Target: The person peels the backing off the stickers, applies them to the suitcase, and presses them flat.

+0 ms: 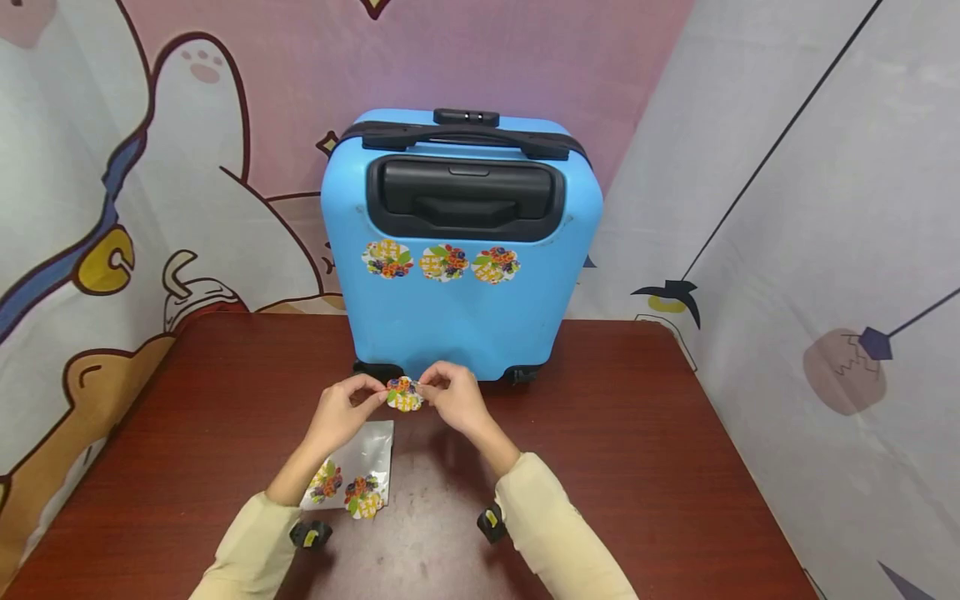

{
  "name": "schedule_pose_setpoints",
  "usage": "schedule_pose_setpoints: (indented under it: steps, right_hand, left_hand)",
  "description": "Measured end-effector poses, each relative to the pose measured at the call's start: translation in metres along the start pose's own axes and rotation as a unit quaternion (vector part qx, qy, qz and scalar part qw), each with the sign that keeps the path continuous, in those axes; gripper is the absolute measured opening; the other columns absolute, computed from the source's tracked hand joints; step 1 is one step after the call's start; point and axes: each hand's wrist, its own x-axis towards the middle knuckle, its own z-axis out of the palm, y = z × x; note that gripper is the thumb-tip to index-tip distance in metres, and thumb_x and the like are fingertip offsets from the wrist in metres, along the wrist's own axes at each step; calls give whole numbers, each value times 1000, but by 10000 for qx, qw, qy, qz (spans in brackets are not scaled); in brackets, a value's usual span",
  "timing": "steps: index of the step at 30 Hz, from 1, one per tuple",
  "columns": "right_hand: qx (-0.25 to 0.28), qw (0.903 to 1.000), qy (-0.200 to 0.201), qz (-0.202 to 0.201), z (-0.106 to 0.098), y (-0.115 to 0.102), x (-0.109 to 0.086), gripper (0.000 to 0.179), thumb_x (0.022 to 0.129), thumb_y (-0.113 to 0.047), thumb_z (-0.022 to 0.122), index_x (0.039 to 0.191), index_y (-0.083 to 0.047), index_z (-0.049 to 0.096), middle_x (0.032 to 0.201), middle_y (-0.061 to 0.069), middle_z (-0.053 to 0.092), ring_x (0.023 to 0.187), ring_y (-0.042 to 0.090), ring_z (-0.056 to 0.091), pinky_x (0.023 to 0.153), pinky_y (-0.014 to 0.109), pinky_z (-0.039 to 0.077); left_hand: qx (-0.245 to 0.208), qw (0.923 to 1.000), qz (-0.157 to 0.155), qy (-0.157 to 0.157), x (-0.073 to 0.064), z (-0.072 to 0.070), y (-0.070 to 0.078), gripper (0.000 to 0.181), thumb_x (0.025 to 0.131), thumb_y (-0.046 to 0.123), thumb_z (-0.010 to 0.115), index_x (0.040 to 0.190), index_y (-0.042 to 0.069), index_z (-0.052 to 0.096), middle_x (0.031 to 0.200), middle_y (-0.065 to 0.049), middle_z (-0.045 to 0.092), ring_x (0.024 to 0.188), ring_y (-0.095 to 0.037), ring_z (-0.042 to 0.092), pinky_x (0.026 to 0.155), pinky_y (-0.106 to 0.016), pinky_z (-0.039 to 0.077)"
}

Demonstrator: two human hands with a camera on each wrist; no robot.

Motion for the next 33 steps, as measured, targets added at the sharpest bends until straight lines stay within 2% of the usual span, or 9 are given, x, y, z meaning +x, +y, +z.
schedule_pose_setpoints:
  steps: [1, 5, 9, 12, 18, 25, 33]
  right_hand:
    - [-15, 10000, 28, -39, -1, -5, 2, 5, 82, 5, 61, 83, 10, 61, 75, 23, 60, 56, 20, 51, 55, 38, 48]
    - [-116, 9992, 289, -234, -3, 1, 18, 4, 82, 2, 63, 80, 5, 63, 71, 14, 61, 58, 27, 54, 53, 33, 47]
    - [-180, 9977, 628, -180, -4, 3, 31, 4, 81, -3, 66, 77, -1, 65, 66, 5, 60, 57, 22, 54, 52, 29, 44]
    - [-183, 9964, 819, -83, -5, -5, 36, 4, 81, -4, 67, 77, -4, 66, 65, 7, 59, 57, 20, 53, 51, 29, 42]
    - [-166, 9929, 1168, -158, -7, -24, 44, 5, 81, -7, 68, 77, -3, 67, 66, 7, 60, 56, 21, 54, 51, 29, 44]
    - [-163, 9886, 1467, -301, -9, -39, 50, 6, 81, -8, 68, 78, -3, 68, 68, 6, 62, 55, 17, 54, 52, 29, 46]
    - [-201, 9846, 1658, -525, -10, -50, 55, 7, 82, -9, 67, 79, -2, 68, 69, 7, 61, 60, 18, 54, 54, 28, 46]
  left_hand:
    - [-6, 10000, 42, 54, 3, -1, 1, 6, 84, 10, 65, 81, 5, 65, 81, -3, 63, 68, -17, 55, 61, -31, 44]
    - [-54, 9994, 201, 271, 14, -6, 8, 9, 84, 11, 66, 81, 3, 65, 79, -5, 64, 71, -19, 58, 63, -34, 48]
    - [2, 9980, 390, 502, 25, -12, 16, 10, 84, 11, 66, 80, 2, 65, 77, -6, 63, 71, -18, 58, 63, -38, 48]
    - [59, 9966, 509, 644, 33, -16, 21, 7, 84, 9, 66, 80, 3, 65, 76, -6, 62, 71, -19, 58, 62, -38, 47]
    - [165, 9926, 718, 968, 45, -24, 33, 5, 83, 6, 66, 79, 3, 65, 74, -7, 61, 70, -19, 56, 59, -30, 43]
    - [269, 9858, 965, 1351, 56, -29, 43, 6, 82, 6, 66, 78, 2, 65, 74, -9, 61, 69, -21, 56, 58, -32, 43]
    - [289, 9812, 1095, 1563, 64, -35, 52, 9, 83, 7, 66, 78, 0, 65, 73, -11, 61, 68, -25, 56, 58, -33, 42]
